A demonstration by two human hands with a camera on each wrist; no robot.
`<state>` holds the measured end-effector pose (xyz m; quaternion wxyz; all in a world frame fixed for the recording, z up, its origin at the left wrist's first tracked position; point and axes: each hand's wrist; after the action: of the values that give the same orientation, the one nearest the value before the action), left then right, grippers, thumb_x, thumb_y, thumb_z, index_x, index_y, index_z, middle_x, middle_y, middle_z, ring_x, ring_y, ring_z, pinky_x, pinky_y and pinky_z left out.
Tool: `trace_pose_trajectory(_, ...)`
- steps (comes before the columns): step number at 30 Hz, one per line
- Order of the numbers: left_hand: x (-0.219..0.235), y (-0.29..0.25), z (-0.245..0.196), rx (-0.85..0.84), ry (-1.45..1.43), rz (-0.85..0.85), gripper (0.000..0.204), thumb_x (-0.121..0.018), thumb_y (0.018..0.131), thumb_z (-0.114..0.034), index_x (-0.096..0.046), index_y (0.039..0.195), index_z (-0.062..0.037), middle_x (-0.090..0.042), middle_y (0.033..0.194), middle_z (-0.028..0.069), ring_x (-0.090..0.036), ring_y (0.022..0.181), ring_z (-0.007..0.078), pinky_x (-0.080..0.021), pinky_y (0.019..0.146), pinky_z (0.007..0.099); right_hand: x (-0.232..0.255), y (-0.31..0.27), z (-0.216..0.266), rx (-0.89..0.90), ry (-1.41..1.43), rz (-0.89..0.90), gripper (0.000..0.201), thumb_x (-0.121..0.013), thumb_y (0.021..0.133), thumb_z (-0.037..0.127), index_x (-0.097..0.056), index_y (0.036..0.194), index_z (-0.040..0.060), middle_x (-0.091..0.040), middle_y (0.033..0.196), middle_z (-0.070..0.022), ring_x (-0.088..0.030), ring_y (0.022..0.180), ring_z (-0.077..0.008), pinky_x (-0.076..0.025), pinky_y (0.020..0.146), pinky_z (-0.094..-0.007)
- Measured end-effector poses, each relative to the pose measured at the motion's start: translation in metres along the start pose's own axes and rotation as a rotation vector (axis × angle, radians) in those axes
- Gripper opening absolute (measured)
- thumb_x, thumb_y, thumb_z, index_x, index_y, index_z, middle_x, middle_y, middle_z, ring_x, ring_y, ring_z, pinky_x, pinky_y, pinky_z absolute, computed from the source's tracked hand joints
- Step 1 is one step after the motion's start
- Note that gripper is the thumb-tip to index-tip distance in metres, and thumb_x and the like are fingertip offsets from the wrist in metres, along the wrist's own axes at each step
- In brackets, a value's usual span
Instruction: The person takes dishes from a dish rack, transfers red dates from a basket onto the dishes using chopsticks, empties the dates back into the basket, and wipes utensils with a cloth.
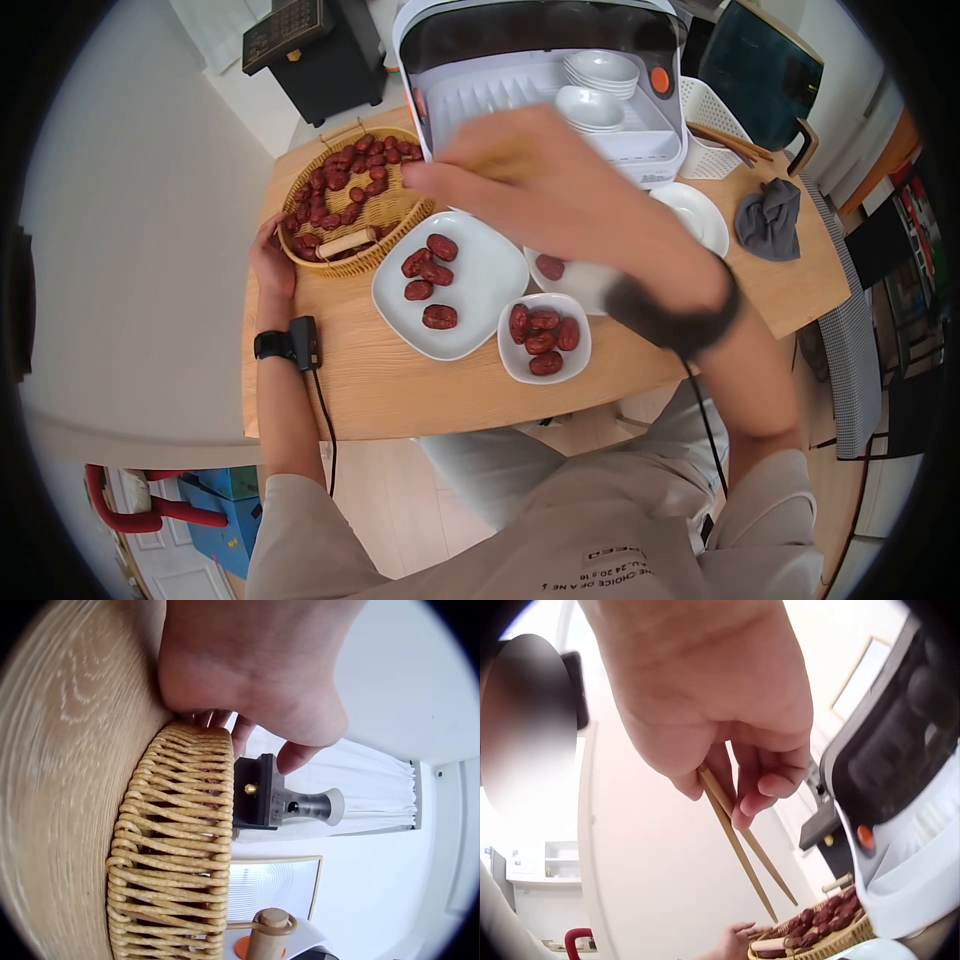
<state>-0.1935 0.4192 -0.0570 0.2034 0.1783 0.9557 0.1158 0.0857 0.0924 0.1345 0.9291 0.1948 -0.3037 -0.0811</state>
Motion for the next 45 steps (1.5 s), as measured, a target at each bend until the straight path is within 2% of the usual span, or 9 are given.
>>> trace_pose_trajectory(1, -0.004, -0.001, -0.003, 0.029, -0.024, -0.024, 0.026, -0.048, 0.096, -0.016, -0.061, 0.109, 0.0025, -0.061, 0.116, 0.0110, -0.054, 0.115, 0.0210, -0.039, 0.104, 0.0343, -0.020, 0.026, -0.011, 0.091, -0.015, -0.016, 0.028, -0.065, 0.092, 0.024, -0.069, 0.089, -0.0036, -0.057, 0.067, -0.0047, -0.048, 0.058, -0.0128, -0.039, 0.053, -0.0256)
trace_pose_trajectory(8, -0.002, 0.002, 0.000, 0.059, -0.054, -0.063, 0.026, -0.051, 0.095, -0.017, -0.062, 0.109, 0.0021, -0.062, 0.113, 0.0111, -0.055, 0.112, 0.0211, -0.040, 0.102, 0.0337, -0.110, 0.149, -0.079, -0.018, -0.042, -0.042, 0.034, -0.067, 0.088, 0.029, -0.071, 0.088, -0.0053, -0.069, 0.072, -0.0127, -0.062, 0.061, -0.0136, -0.050, 0.057, -0.0285)
trace_pose_trajectory(22, -0.007, -0.001, -0.005, 0.058, -0.017, -0.074, 0.027, -0.048, 0.094, -0.016, -0.062, 0.108, 0.0029, -0.062, 0.115, 0.0100, -0.053, 0.113, 0.0213, -0.038, 0.103, 0.0336, -0.126, 0.178, -0.098, 0.215, -0.183, -0.043, 0.035, -0.068, 0.086, 0.027, -0.070, 0.081, -0.0081, -0.065, 0.062, -0.0156, -0.061, 0.053, -0.0178, -0.050, 0.053, -0.0308)
trace_pose_trajectory(26, 0.005, 0.005, 0.006, 0.014, -0.016, -0.029, 0.027, -0.048, 0.095, -0.015, -0.062, 0.108, 0.0026, -0.062, 0.115, 0.0106, -0.053, 0.115, 0.0213, -0.037, 0.104, 0.0340, -0.074, 0.128, -0.042, 0.061, -0.078, 0.049, 0.033, -0.066, 0.085, 0.024, -0.068, 0.080, -0.0085, -0.065, 0.063, -0.0191, -0.066, 0.060, -0.0228, -0.054, 0.062, -0.0337)
trace_pose_trajectory(31, 0.010, 0.008, 0.008, 0.020, 0.000, 0.004, 0.028, -0.049, 0.093, -0.016, -0.062, 0.110, 0.0014, -0.062, 0.117, 0.0105, -0.053, 0.116, 0.0219, -0.036, 0.106, 0.0348, 0.050, -0.006, 0.009, 0.475, -0.361, 0.001, 0.016, -0.064, 0.089, 0.012, -0.070, 0.089, -0.0027, -0.060, 0.065, -0.0079, -0.056, 0.055, -0.0148, -0.039, 0.050, -0.0287)
trace_pose_trajectory(33, 0.020, 0.016, 0.013, 0.127, -0.097, 0.007, 0.030, -0.047, 0.094, -0.017, -0.062, 0.112, 0.0007, -0.062, 0.119, 0.0116, -0.054, 0.117, 0.0225, -0.037, 0.106, 0.0365, 0.093, -0.071, 0.009, 0.446, -0.514, 0.002, 0.015, -0.059, 0.086, 0.004, -0.069, 0.092, -0.0054, -0.062, 0.071, -0.0111, -0.058, 0.060, -0.0184, -0.043, 0.054, -0.0282)
trace_pose_trajectory(36, 0.027, 0.018, 0.016, 0.100, -0.042, 0.040, 0.031, -0.042, 0.098, -0.014, -0.060, 0.115, 0.0037, -0.061, 0.120, 0.0135, -0.054, 0.117, 0.0242, -0.039, 0.106, 0.0383, 0.114, -0.158, 0.016, -0.223, -0.395, -0.254, 0.023, -0.058, 0.093, 0.012, -0.069, 0.093, -0.0085, -0.063, 0.074, -0.0095, -0.058, 0.067, -0.0142, -0.044, 0.062, -0.0248)
trace_pose_trajectory(42, 0.029, 0.016, 0.011, 0.059, 0.071, 0.072, 0.033, -0.035, 0.101, -0.008, -0.058, 0.118, 0.0074, -0.056, 0.125, 0.0151, -0.053, 0.118, 0.0249, -0.041, 0.107, 0.0380, 0.125, -0.241, 0.006, -0.575, -0.386, -0.442, 0.027, -0.058, 0.094, 0.016, -0.070, 0.092, -0.0088, -0.063, 0.077, -0.0077, -0.056, 0.070, -0.0118, -0.044, 0.065, -0.0239)
trace_pose_trajectory(45, 0.021, 0.017, 0.007, 0.061, 0.051, 0.071, 0.033, -0.034, 0.101, -0.009, -0.057, 0.118, 0.0076, -0.056, 0.126, 0.0156, -0.053, 0.119, 0.0258, -0.040, 0.107, 0.0387, 0.123, -0.236, 0.005, -0.582, -0.323, -0.441, 0.027, -0.058, 0.094, 0.015, -0.070, 0.091, -0.0088, -0.063, 0.078, -0.0078, -0.056, 0.070, -0.0120, -0.044, 0.065, -0.0245)
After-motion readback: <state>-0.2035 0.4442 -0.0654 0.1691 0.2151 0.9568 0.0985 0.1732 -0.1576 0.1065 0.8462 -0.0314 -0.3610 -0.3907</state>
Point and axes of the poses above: each hand's wrist, its own y-axis towards the middle knuckle, its own x-axis out of the back of the hand, z = x × y
